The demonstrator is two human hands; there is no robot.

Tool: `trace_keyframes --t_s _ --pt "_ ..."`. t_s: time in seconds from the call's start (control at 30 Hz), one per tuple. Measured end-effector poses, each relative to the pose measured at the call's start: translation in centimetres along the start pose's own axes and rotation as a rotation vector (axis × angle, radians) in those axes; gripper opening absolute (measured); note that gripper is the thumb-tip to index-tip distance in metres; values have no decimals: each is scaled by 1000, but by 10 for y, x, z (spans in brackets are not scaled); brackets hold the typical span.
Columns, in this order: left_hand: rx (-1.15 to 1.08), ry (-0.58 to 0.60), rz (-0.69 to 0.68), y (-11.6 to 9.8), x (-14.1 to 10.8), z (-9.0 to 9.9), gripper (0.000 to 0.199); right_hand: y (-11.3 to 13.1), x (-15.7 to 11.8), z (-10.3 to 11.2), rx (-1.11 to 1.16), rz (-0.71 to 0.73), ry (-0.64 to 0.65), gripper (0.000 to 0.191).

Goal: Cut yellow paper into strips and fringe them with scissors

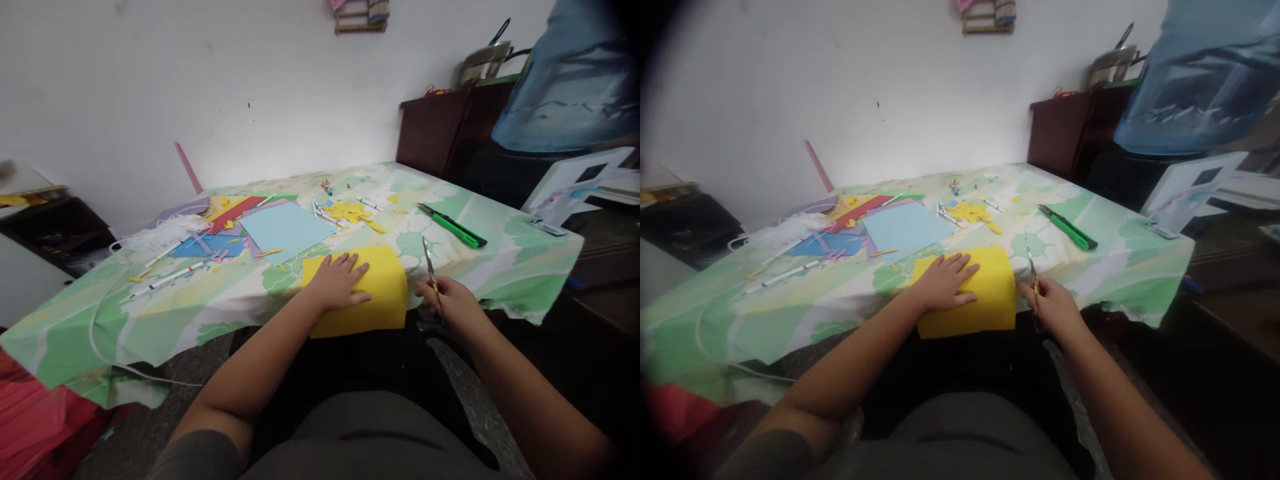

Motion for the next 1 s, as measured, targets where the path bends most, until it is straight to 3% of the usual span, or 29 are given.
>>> trace_keyframes --t_s 0.13,0.2,0.33,0.43,0.6,0.83,0.9,1.0 --pt "128 -195 46 -1 -17 2 51 -22 -22 -12 86 -56 -90 37" --pt "207 -269 107 3 -27 1 50 -31 -28 -26 143 -95 -57 37" --pt "268 -265 108 10 -40 -3 45 -33 -27 -52 248 -75 -65 43" --pt "265 -300 117 13 -48 -3 39 -28 -22 -64 280 -63 -99 34" --pt "254 -422 213 20 -63 -5 32 -21 -20 -72 379 -45 -79 30" --pt "179 -585 197 8 -82 0 18 -20 -30 -71 530 -121 7 24" --pt "142 -664 278 3 -96 -3 14 -18 -34 -67 596 -161 44 23" --pt "-77 -862 637 8 -126 -14 19 -12 -39 -60 677 -205 107 23"
Point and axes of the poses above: each hand's wrist, its own x-axis towards the middle knuckle, its own z-axis out of the back of the hand, y = z × x, the point moved 4 cm from there along x, towards the middle knuckle, and after that the axes turned 5 degrees about -z, right-handed, at the moved point
